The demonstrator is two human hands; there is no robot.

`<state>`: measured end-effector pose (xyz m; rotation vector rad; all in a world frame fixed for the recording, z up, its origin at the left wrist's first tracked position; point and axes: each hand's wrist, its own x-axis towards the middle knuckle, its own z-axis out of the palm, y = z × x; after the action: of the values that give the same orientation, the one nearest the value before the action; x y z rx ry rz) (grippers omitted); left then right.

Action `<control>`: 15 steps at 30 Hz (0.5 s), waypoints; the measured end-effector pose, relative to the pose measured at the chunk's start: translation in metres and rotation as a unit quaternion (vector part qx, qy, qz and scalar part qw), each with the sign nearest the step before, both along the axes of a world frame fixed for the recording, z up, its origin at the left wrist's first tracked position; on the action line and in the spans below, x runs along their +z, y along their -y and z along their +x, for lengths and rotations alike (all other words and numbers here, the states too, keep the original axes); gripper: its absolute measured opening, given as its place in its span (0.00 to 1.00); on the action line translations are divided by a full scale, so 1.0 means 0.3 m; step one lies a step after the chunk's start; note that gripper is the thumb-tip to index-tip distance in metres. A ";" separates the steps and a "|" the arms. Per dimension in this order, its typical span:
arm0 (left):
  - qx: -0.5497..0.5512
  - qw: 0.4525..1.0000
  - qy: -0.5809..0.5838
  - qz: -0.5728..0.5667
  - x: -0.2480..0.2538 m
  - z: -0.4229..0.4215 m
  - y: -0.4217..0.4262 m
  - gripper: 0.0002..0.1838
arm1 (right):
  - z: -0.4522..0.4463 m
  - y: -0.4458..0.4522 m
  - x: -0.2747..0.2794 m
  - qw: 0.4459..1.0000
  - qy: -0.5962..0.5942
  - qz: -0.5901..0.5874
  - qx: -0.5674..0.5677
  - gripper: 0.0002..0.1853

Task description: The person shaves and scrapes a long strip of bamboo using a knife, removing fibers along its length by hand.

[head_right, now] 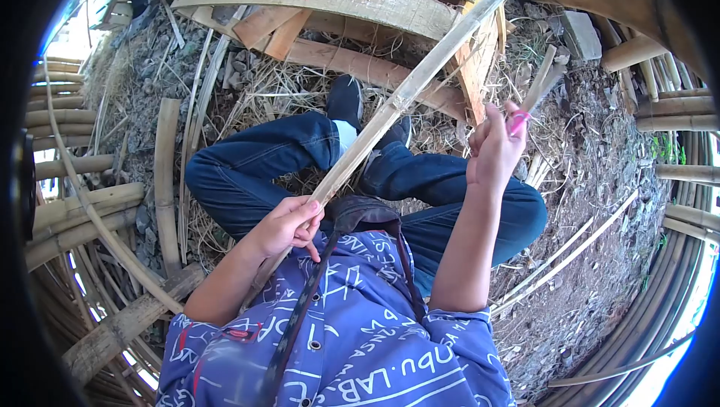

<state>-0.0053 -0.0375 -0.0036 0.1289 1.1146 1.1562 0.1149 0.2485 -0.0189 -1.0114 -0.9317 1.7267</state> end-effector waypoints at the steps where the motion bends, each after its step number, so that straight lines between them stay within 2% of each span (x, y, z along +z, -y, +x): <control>1: 0.001 1.000 -0.001 -0.002 -0.001 -0.004 0.002 0.18 | 0.003 0.017 -0.012 0.997 0.063 0.038 0.034 0.08; 2: -0.007 1.000 -0.002 0.001 -0.005 -0.010 0.004 0.18 | 0.009 0.037 -0.023 0.987 0.126 0.076 0.067 0.11; 3: -0.016 1.000 -0.002 0.004 -0.007 -0.013 0.004 0.18 | 0.020 0.070 -0.033 0.981 0.141 0.074 0.109 0.16; 6: -0.020 0.999 -0.024 -0.007 0.003 -0.012 -0.003 0.18 | 0.040 0.182 -0.043 0.932 0.212 0.177 0.236 0.25; 10: -0.035 0.998 -0.040 -0.042 0.011 -0.015 -0.006 0.18 | 0.034 0.298 -0.050 0.920 0.181 0.199 0.287 0.23; 15: -0.043 0.998 0.003 -0.041 0.018 -0.034 -0.010 0.15 | 0.048 0.337 -0.069 0.887 0.219 0.237 0.329 0.21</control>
<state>-0.0154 -0.0344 0.0017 0.1085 1.1380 1.0327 0.1294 0.1473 -0.0397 -0.8030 -2.0674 1.6618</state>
